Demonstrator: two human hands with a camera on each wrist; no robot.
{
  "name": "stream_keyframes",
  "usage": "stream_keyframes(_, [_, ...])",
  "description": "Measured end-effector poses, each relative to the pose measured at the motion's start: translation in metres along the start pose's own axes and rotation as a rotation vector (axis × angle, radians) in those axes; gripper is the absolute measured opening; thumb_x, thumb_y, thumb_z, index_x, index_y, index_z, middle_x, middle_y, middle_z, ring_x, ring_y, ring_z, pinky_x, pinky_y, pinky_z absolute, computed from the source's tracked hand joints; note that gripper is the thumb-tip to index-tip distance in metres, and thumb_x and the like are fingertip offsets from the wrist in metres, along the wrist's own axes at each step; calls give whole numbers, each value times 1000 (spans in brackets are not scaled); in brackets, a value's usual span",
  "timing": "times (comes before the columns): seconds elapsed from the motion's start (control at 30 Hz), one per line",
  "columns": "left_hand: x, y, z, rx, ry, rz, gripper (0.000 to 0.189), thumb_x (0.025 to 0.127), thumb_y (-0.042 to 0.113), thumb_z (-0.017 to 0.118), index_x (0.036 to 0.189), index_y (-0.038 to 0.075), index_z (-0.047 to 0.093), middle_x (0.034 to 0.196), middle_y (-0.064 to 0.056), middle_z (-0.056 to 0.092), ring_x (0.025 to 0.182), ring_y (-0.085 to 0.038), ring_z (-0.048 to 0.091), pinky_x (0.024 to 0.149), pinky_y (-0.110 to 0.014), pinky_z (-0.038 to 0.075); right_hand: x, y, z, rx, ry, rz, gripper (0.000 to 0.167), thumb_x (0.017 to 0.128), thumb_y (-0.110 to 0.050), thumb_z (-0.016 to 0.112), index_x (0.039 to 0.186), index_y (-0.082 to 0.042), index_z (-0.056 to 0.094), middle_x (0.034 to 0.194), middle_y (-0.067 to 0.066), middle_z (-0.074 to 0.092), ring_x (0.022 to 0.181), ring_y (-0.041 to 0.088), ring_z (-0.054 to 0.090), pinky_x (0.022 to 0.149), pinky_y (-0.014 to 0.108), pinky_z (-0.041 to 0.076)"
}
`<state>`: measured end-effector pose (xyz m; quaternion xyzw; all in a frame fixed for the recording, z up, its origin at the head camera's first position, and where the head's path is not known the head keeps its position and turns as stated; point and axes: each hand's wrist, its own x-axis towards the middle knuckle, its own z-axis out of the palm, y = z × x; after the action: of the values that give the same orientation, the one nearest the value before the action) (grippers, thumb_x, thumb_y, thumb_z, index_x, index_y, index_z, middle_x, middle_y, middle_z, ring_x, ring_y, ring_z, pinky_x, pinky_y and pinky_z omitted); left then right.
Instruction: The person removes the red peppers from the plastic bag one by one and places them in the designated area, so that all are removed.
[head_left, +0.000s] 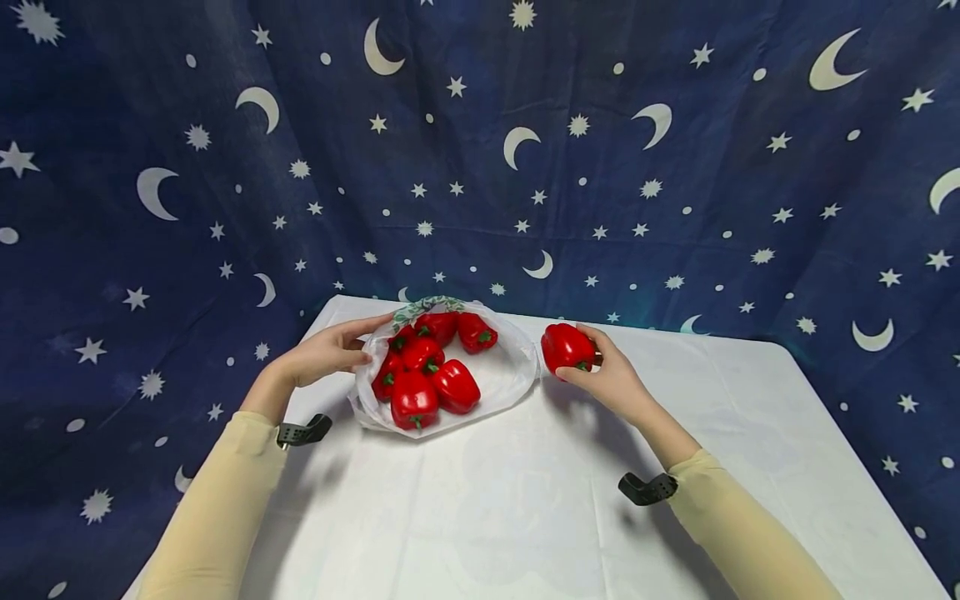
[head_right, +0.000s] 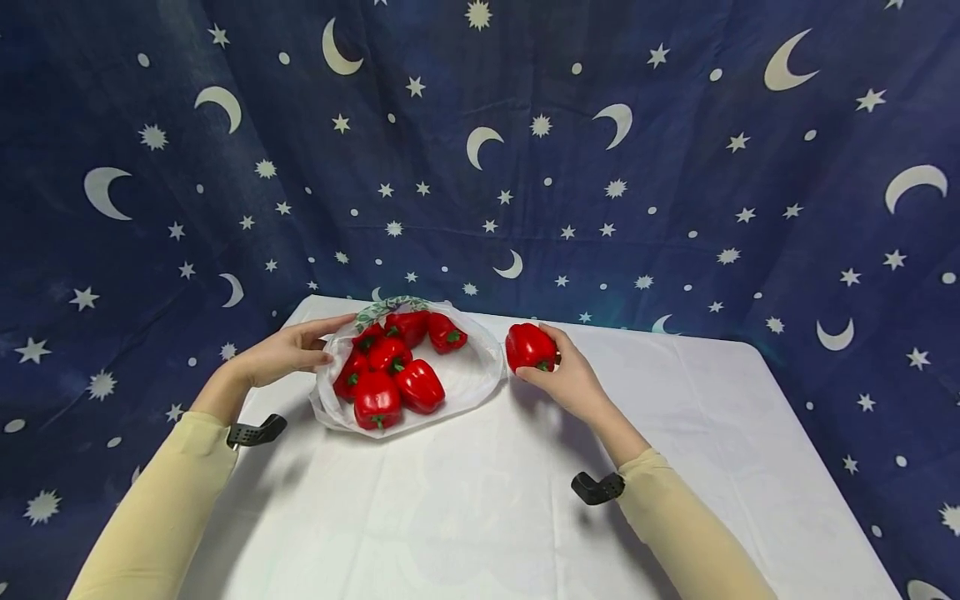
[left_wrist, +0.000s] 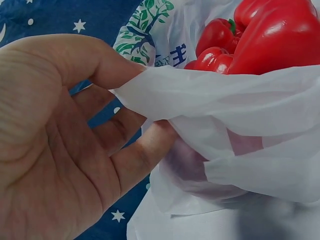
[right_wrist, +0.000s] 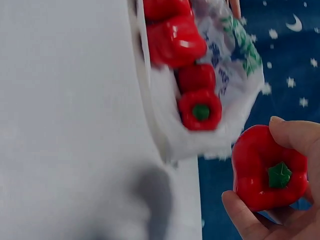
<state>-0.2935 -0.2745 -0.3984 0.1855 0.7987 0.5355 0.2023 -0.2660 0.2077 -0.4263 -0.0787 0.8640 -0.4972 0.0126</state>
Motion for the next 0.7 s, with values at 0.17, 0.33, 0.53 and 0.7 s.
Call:
stream_keyframes(0.17, [-1,-3,1,5,3,22,68,99,0,57,161,21,37,164,-14,28,128,-36,46,88,-37,56,5,17,-18,1,48,36,96,87,-32,83,161,-11,27,152,20,40,129,42,45,95,52,53])
stream_keyframes(0.33, [-2,-3,2,4,14,24,68,99,-1,57,161,20,37,162,-14,31,127,-36,48,89,-37,56,11,32,-34,2,94,83,96,89,-32,80,162,-9,23,154,22,37,130,45,44,96,55,52])
stream_keyframes(0.53, [-1,-2,3,-4,10,29,68,99,0,56,161,20,36,164,-13,29,131,-37,45,89,-37,56,17,49,-41,6,120,109,97,90,-34,79,163,-9,21,156,22,36,131,45,42,97,56,50])
stream_keyframes(0.7, [0,-5,2,-6,11,28,68,99,0,56,161,20,36,164,-13,29,131,-37,45,89,-37,56,26,60,-36,-17,148,112,98,88,-37,80,162,-9,23,156,22,37,130,45,43,99,57,49])
